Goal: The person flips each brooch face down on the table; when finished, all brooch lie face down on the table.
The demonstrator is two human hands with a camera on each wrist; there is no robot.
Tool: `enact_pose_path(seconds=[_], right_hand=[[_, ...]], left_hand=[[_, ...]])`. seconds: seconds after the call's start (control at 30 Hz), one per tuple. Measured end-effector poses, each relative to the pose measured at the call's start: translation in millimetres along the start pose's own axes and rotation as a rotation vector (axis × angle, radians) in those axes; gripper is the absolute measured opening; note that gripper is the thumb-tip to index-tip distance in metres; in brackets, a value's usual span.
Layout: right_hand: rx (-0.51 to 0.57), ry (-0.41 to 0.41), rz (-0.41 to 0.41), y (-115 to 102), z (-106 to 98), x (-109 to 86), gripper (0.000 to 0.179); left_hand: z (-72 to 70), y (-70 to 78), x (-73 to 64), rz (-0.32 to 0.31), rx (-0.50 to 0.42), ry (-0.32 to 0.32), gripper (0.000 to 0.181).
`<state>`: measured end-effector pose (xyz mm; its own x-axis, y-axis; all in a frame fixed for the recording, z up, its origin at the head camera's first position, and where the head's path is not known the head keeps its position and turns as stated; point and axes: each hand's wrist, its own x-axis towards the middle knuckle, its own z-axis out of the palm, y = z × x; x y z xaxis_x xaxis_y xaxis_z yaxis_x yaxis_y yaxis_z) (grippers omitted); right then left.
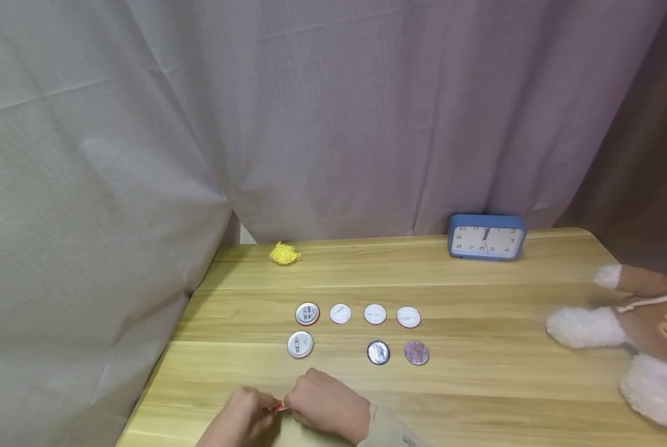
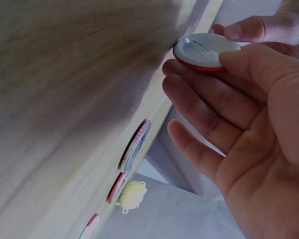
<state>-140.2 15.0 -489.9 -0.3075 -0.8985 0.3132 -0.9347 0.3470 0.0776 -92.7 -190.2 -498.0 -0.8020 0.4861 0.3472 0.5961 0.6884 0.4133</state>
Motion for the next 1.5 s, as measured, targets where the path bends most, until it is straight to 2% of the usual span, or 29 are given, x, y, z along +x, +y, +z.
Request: enact_pose_path(seconds=[0.07,0.17,0.3,0.5,0.7,0.83,1.03,1.27,1.5], right_hand=[[0.010,-0.002,0.022,0.8,-1.1,-0.8,0.024],[0.108,-0.025,0.106,3.1,-4.2,-1.3,0.022],[0.195,-0.023,0.203,10.4,-8.6,-4.1,0.021],[0.222,0.061,0.257,24.7,-12.4,-12.4,0.024],[0.257,0.092,0.318,39.8,-17.4,-20.0,0.018],[0.274,0.126,0.354,49.8,-17.9,-24.7,0.015],[0.304,0.169,0.449,63.0,-15.7,-31.6,0.014],[0.288,0.189,0.541,74.3,-8.0,-38.0,0.013],[0.293,0.195,0.613,81.0,-3.5,-39.7,0.017]], left_hand=[[-2.4,1.6,2.7,-0.059,-0.012,-0.036,0.017],[-5.0,3.2,9.6,-0.101,-0.003,-0.071,0.015],[-4.3,4.4,23.4,-0.081,0.035,-0.053,0.014],[-0.6,7.5,45.2,-0.053,0.055,0.004,0.015],[4.5,9.5,67.1,-0.012,0.094,0.039,0.015],[10.2,9.7,79.9,-0.006,0.095,0.044,0.013],[19.9,9.4,98.5,0.020,0.141,0.079,0.016],[29.7,9.9,114.1,0.013,0.229,0.048,0.015],[40.7,10.9,124.9,-0.062,0.263,-0.019,0.032]])
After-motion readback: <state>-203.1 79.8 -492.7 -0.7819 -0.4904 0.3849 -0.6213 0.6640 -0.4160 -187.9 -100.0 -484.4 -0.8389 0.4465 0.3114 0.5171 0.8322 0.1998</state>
